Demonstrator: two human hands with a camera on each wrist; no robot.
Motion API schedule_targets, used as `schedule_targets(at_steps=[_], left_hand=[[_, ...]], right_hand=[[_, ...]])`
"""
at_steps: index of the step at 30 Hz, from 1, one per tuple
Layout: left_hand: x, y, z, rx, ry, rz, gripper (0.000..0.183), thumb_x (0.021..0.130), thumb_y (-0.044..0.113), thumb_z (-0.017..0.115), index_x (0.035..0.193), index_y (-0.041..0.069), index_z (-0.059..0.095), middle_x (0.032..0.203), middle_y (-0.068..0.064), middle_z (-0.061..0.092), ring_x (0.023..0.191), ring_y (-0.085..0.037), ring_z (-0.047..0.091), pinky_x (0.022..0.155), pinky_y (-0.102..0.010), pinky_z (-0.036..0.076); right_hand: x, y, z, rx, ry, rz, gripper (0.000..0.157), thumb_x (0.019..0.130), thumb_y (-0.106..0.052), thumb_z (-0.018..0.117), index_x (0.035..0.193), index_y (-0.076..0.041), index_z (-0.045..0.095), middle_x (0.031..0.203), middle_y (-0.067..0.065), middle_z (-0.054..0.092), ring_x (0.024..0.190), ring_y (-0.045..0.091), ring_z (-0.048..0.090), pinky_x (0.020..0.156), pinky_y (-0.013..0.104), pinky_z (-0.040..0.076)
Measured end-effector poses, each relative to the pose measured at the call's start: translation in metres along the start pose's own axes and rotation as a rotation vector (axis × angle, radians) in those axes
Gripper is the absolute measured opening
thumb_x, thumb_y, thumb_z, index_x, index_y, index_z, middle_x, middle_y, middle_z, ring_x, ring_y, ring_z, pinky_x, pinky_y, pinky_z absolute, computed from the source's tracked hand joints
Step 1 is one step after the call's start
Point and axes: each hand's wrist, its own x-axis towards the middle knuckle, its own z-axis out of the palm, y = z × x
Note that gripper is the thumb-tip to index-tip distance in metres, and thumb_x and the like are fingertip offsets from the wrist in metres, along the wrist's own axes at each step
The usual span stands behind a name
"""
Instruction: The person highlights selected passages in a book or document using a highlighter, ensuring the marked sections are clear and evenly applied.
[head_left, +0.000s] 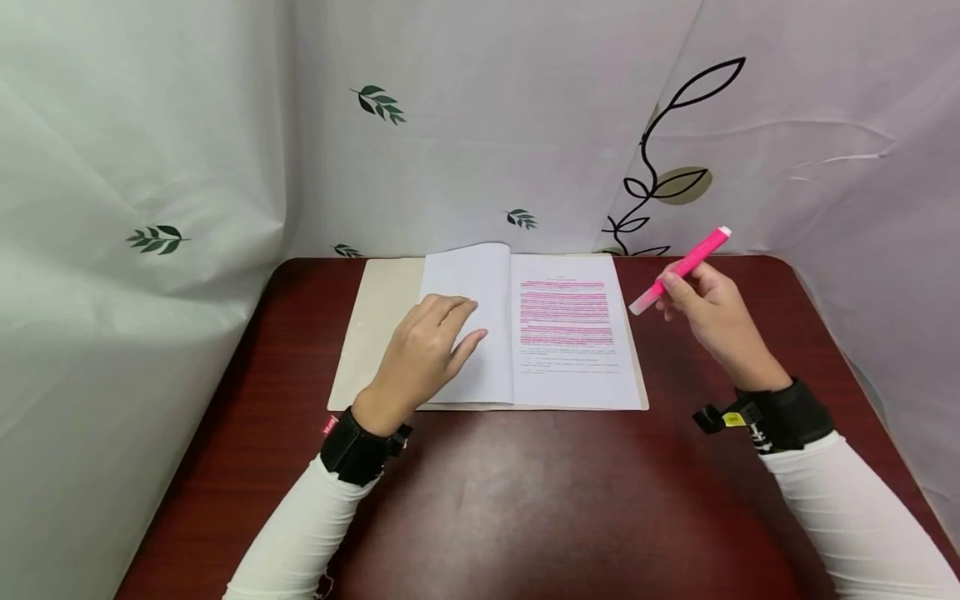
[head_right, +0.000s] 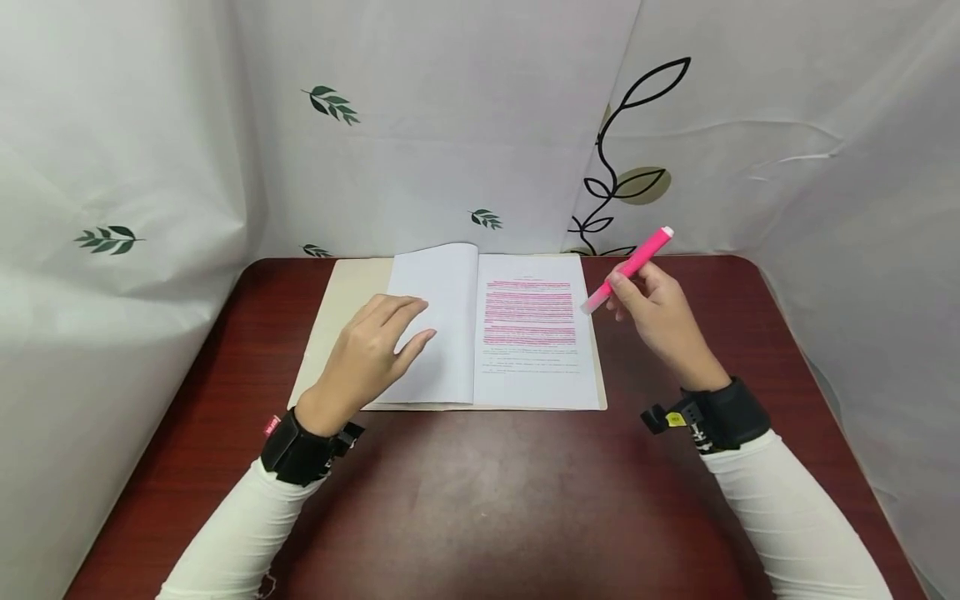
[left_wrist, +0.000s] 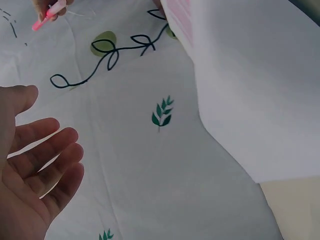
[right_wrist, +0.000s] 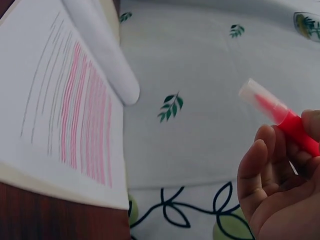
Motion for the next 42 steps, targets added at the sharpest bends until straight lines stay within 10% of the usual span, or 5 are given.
schedule_targets(at_steps=[19, 31, 42], left_hand=[[-0.043, -0.053, -0.014, 0.103, -0.181, -0.112, 0.039, 0.097, 0.026, 0.072, 0.121, -0.005, 0.069, 0.115, -0.020, 0.072, 0.108, -0.037, 0.066, 0.089, -0.051, 0.056], [-0.064, -0.086, -0.005, 0.089, -0.301, -0.230, 0.058, 0.099, 0.033, 0.068, 0.142, -0.004, 0.056, 0.139, -0.027, 0.061, 0.129, -0.043, 0.058, 0.105, -0.059, 0.050], [-0.075, -0.100, 0.003, 0.048, -0.559, -0.398, 0.075, 0.103, 0.051, 0.054, 0.160, 0.006, 0.036, 0.165, -0.026, 0.032, 0.153, -0.047, 0.028, 0.122, -0.064, 0.026]], right_hand=[[0.014, 0.050, -0.036, -0.455, -0.077, 0.099, 0.038, 0.108, -0.038, 0.054, 0.107, -0.002, 0.061, 0.083, 0.015, 0.066, 0.066, 0.014, 0.060, 0.056, 0.023, 0.049], [0.025, 0.073, -0.046, -0.702, -0.207, 0.140, 0.042, 0.109, -0.041, 0.048, 0.091, -0.003, 0.051, 0.067, 0.005, 0.039, 0.062, 0.020, 0.038, 0.053, 0.032, 0.031], [0.033, 0.090, -0.043, -0.791, -0.346, 0.251, 0.039, 0.109, -0.035, 0.050, 0.091, 0.000, 0.052, 0.070, 0.010, 0.050, 0.068, 0.025, 0.048, 0.060, 0.035, 0.038]])
